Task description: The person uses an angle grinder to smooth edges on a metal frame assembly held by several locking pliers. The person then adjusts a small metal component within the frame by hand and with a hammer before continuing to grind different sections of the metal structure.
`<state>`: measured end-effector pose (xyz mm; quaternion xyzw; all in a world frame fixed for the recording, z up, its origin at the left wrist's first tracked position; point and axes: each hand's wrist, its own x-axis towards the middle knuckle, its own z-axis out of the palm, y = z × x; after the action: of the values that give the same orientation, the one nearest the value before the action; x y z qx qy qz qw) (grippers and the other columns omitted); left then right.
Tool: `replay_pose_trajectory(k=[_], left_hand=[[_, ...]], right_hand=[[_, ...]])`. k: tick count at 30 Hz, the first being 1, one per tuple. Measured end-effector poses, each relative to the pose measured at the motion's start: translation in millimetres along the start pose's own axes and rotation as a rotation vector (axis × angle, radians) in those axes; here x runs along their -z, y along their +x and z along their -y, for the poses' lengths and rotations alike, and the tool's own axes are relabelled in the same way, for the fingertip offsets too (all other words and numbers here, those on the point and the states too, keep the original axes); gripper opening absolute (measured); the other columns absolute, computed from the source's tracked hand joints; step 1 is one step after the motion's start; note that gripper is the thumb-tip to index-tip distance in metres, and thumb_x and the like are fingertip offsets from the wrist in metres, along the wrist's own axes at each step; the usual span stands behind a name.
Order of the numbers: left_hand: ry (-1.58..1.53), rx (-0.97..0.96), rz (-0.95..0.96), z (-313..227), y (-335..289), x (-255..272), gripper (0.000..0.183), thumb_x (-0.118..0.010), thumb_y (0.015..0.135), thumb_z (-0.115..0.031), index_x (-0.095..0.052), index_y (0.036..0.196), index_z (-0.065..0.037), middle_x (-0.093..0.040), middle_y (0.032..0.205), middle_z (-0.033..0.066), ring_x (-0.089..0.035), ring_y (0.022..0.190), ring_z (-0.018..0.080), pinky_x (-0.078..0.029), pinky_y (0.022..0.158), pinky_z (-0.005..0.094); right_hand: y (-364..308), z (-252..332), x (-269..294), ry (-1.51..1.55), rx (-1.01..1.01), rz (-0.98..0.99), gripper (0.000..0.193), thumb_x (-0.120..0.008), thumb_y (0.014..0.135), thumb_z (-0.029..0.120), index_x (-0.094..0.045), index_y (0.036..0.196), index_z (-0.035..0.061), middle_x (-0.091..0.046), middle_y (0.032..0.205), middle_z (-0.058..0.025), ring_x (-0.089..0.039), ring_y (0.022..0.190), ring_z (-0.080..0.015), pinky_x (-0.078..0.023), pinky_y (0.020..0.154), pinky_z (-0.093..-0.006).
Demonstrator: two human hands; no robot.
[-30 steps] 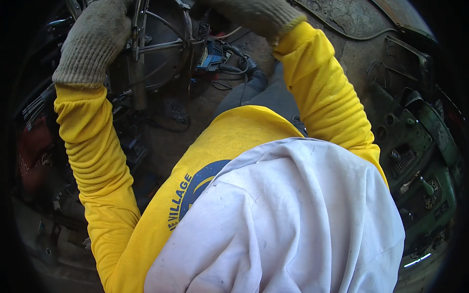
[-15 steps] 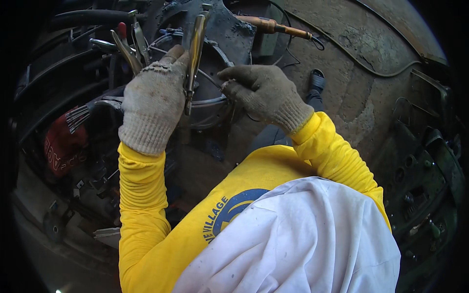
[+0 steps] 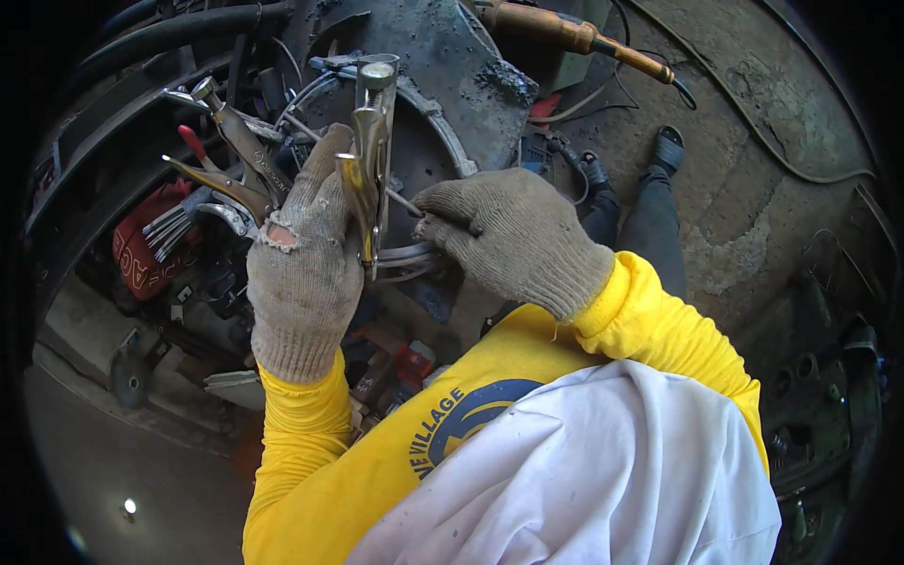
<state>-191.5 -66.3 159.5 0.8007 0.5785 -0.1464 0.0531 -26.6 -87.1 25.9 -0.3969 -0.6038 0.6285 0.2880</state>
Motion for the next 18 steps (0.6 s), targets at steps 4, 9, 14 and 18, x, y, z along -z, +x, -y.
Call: replay_pose_trajectory(k=[4,9,14,18], left_hand=[[-0.085,0.024,-0.037,-1.9,1.3,-0.7,0.042,-0.066,0.078,0.006,-0.068,0.119,-0.004,-0.066,0.132,0.0151,-0.072,0.102,0.0323,-0.06,0.082,0.034],[-0.082,0.027,-0.048,-3.0,2.2,-1.0,0.04,-0.065,0.079,0.007,-0.068,0.118,-0.003,-0.066,0.132,0.0157,-0.072,0.102,0.0327,-0.06,0.082,0.0336],[-0.129,0.025,-0.063,3.5,-0.1,-4.1,0.04,-0.062,0.082,0.008,-0.067,0.121,-0.001,-0.065,0.131,0.018,-0.072,0.104,0.0342,-0.059,0.084,0.0339],[-0.248,0.059,-0.285,6.0,-14.8,1.6,0.041,-0.061,0.086,0.006,-0.064,0.126,-0.003,-0.068,0.124,0.0181,-0.07,0.109,0.0313,-0.057,0.091,0.035]], right_hand=[[3.9,1.9,9.8,0.029,-0.009,0.063,0.031,-0.067,0.092,0.035,-0.075,0.107,0.0096,-0.073,0.092,-0.0143,-0.07,0.083,-0.0337,-0.055,0.076,-0.0419],[5.6,7.0,12.5,0.045,-0.041,0.08,0.031,-0.067,0.092,0.036,-0.075,0.106,0.0092,-0.073,0.092,-0.0146,-0.07,0.083,-0.034,-0.056,0.075,-0.0421],[6.1,9.4,7.6,-0.043,-0.073,0.032,0.031,-0.066,0.093,0.037,-0.076,0.105,0.0095,-0.073,0.094,-0.0145,-0.07,0.085,-0.0338,-0.056,0.076,-0.0415],[7.2,4.5,3.2,-0.07,-0.043,0.015,0.031,-0.067,0.092,0.037,-0.076,0.105,0.0104,-0.073,0.095,-0.0142,-0.07,0.086,-0.0338,-0.056,0.077,-0.0418]])
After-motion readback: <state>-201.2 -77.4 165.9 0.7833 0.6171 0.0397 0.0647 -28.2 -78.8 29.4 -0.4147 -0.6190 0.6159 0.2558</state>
